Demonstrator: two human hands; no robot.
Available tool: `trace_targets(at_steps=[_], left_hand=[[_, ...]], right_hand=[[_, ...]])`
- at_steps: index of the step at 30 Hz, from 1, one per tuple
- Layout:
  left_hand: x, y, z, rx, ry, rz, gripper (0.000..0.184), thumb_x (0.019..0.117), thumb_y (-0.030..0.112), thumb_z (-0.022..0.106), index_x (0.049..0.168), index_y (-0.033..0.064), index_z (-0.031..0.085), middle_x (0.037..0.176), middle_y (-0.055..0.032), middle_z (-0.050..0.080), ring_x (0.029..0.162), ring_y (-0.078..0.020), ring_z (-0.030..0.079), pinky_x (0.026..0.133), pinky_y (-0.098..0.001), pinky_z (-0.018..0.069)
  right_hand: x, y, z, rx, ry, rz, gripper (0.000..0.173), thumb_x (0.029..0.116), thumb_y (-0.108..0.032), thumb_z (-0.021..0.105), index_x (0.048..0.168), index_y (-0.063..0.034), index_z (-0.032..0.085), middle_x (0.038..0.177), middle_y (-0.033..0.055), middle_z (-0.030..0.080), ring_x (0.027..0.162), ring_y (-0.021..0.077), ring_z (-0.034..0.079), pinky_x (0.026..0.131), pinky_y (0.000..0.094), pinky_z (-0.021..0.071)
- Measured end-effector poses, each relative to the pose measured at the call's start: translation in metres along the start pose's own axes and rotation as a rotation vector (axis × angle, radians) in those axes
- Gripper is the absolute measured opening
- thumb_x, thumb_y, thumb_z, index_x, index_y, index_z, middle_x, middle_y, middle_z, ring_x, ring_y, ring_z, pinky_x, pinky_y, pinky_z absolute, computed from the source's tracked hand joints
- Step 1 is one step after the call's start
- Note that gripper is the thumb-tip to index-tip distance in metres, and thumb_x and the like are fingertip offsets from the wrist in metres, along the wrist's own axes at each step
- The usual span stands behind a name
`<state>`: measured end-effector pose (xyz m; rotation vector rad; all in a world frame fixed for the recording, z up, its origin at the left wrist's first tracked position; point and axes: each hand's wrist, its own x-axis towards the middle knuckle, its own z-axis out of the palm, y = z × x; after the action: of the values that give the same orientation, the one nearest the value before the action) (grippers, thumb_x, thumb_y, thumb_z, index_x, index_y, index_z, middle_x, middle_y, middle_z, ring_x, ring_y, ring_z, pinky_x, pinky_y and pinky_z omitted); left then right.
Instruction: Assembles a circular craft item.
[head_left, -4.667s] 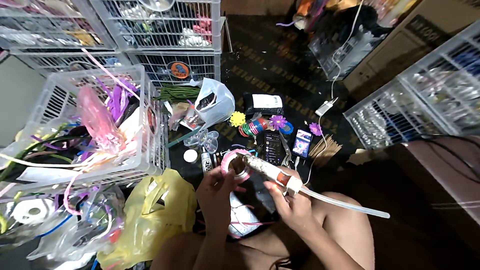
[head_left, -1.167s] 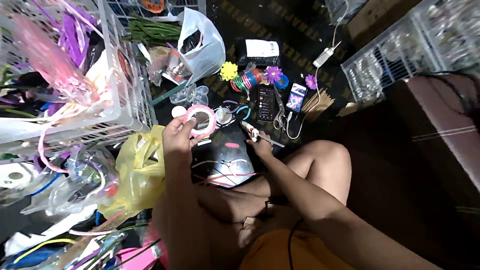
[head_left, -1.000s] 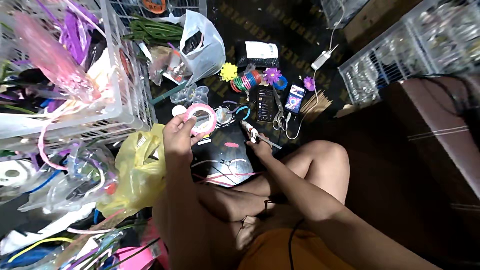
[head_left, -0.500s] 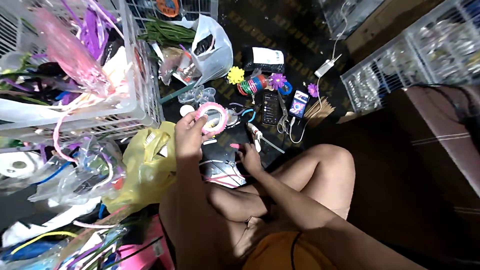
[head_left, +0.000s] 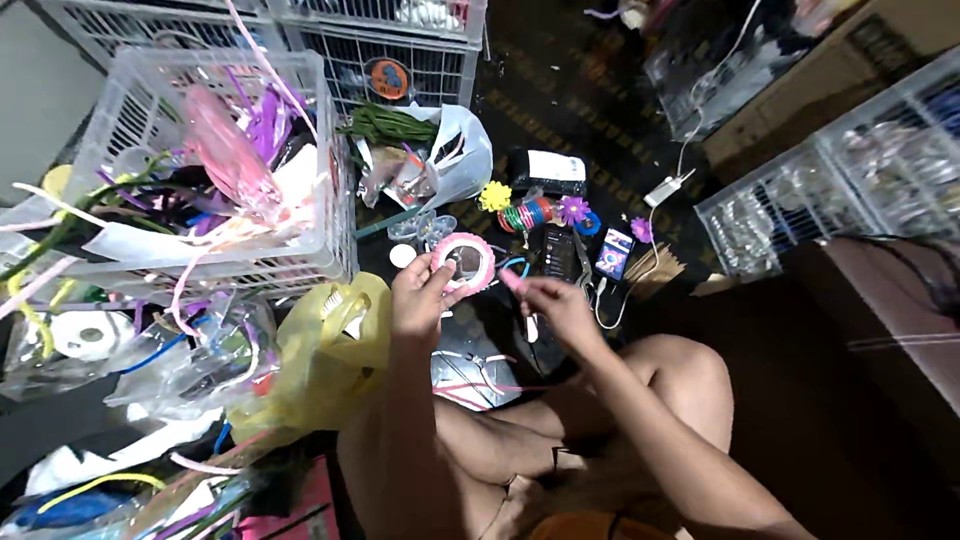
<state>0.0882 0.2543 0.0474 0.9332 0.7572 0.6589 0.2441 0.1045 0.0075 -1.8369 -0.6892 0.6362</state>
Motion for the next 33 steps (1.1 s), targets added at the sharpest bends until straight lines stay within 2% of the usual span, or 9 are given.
trace_targets(at_steps=[3, 7, 10, 12, 16, 20, 26, 29, 33], left_hand=[[-0.003, -0.005, 0.01, 0.04, -0.003, 0.022, 0.024, 0.1005, 0.004, 0.062, 0.125, 0.002, 0.06, 0.106, -0.0077, 0.067, 0.083, -0.0133, 0.071, 0.073, -0.0312, 0.0631], [-0.005, -0.01, 0.016, 0.068, -0.01, 0.034, 0.024, 0.1006, 0.003, 0.061, 0.124, 0.0015, 0.06, 0.104, -0.0075, 0.069, 0.083, -0.0139, 0.071, 0.073, -0.032, 0.0632], [-0.006, -0.011, 0.017, 0.09, -0.025, 0.041, 0.023, 0.1011, 0.004, 0.061, 0.123, 0.0021, 0.06, 0.102, -0.0067, 0.069, 0.083, -0.0134, 0.071, 0.073, -0.032, 0.0629], [-0.007, -0.011, 0.017, 0.116, -0.024, 0.046, 0.022, 0.1013, 0.006, 0.061, 0.123, 0.0024, 0.06, 0.103, -0.0067, 0.069, 0.083, -0.0132, 0.071, 0.074, -0.032, 0.063], [-0.006, -0.011, 0.017, 0.128, -0.012, 0.047, 0.025, 0.1006, 0.005, 0.062, 0.125, 0.0018, 0.058, 0.107, -0.0076, 0.067, 0.085, -0.0127, 0.07, 0.074, -0.0324, 0.0627], [-0.005, -0.012, 0.016, 0.131, -0.015, 0.042, 0.024, 0.1008, 0.005, 0.062, 0.124, 0.003, 0.06, 0.103, -0.0061, 0.069, 0.083, -0.012, 0.07, 0.072, -0.0318, 0.0623], [-0.005, -0.01, 0.018, 0.141, -0.02, 0.035, 0.022, 0.1013, 0.007, 0.062, 0.123, 0.0025, 0.061, 0.104, -0.0067, 0.069, 0.085, -0.013, 0.071, 0.074, -0.0331, 0.0629], [-0.003, -0.011, 0.019, 0.118, 0.001, 0.041, 0.019, 0.1039, 0.017, 0.061, 0.116, 0.0033, 0.064, 0.102, -0.0063, 0.069, 0.083, -0.0147, 0.071, 0.073, -0.0353, 0.0634], [-0.002, -0.012, 0.018, 0.124, 0.027, 0.033, 0.029, 0.1057, 0.033, 0.057, 0.116, 0.0075, 0.067, 0.103, -0.0063, 0.069, 0.084, -0.0162, 0.072, 0.072, -0.0374, 0.0638]], right_hand=[[0.015, -0.055, -0.027, -0.09, 0.005, -0.278, 0.022, 0.1007, -0.013, 0.064, 0.118, -0.0015, 0.07, 0.094, 0.0066, 0.071, 0.076, 0.0109, 0.067, 0.072, 0.0309, 0.0588], [0.036, -0.101, -0.029, -0.288, -0.117, -0.572, 0.016, 0.0972, -0.014, 0.069, 0.108, -0.0029, 0.072, 0.092, 0.0039, 0.072, 0.077, 0.0063, 0.068, 0.074, 0.0258, 0.0583], [0.047, -0.114, -0.024, -0.484, -0.218, -0.769, 0.015, 0.0979, -0.016, 0.068, 0.104, -0.0047, 0.076, 0.098, 0.0067, 0.075, 0.088, 0.0109, 0.071, 0.084, 0.0305, 0.058], [0.052, -0.118, -0.02, -0.547, -0.265, -0.839, 0.015, 0.0979, -0.016, 0.067, 0.102, -0.004, 0.076, 0.097, 0.0093, 0.074, 0.089, 0.0158, 0.071, 0.085, 0.0342, 0.0573], [0.057, -0.122, -0.017, -0.591, -0.323, -0.872, 0.014, 0.0976, -0.013, 0.067, 0.1, -0.0038, 0.077, 0.094, 0.0101, 0.073, 0.087, 0.0179, 0.07, 0.084, 0.0349, 0.0564], [0.063, -0.122, -0.018, -0.618, -0.356, -0.885, 0.014, 0.0976, -0.012, 0.066, 0.101, -0.0035, 0.077, 0.093, 0.0111, 0.073, 0.088, 0.0202, 0.07, 0.084, 0.0367, 0.0562], [0.07, -0.121, -0.014, -0.674, -0.372, -0.864, 0.014, 0.0985, -0.012, 0.065, 0.1, -0.003, 0.076, 0.094, 0.0122, 0.072, 0.089, 0.0233, 0.07, 0.085, 0.0404, 0.0559], [0.073, -0.119, -0.012, -0.692, -0.375, -0.918, 0.015, 0.0982, -0.012, 0.065, 0.1, -0.0029, 0.076, 0.091, 0.0127, 0.071, 0.087, 0.025, 0.069, 0.082, 0.0415, 0.0564], [0.073, -0.122, -0.011, -0.714, -0.396, -0.94, 0.014, 0.0983, -0.012, 0.065, 0.1, -0.003, 0.076, 0.089, 0.0132, 0.07, 0.086, 0.0271, 0.069, 0.08, 0.0431, 0.0564]])
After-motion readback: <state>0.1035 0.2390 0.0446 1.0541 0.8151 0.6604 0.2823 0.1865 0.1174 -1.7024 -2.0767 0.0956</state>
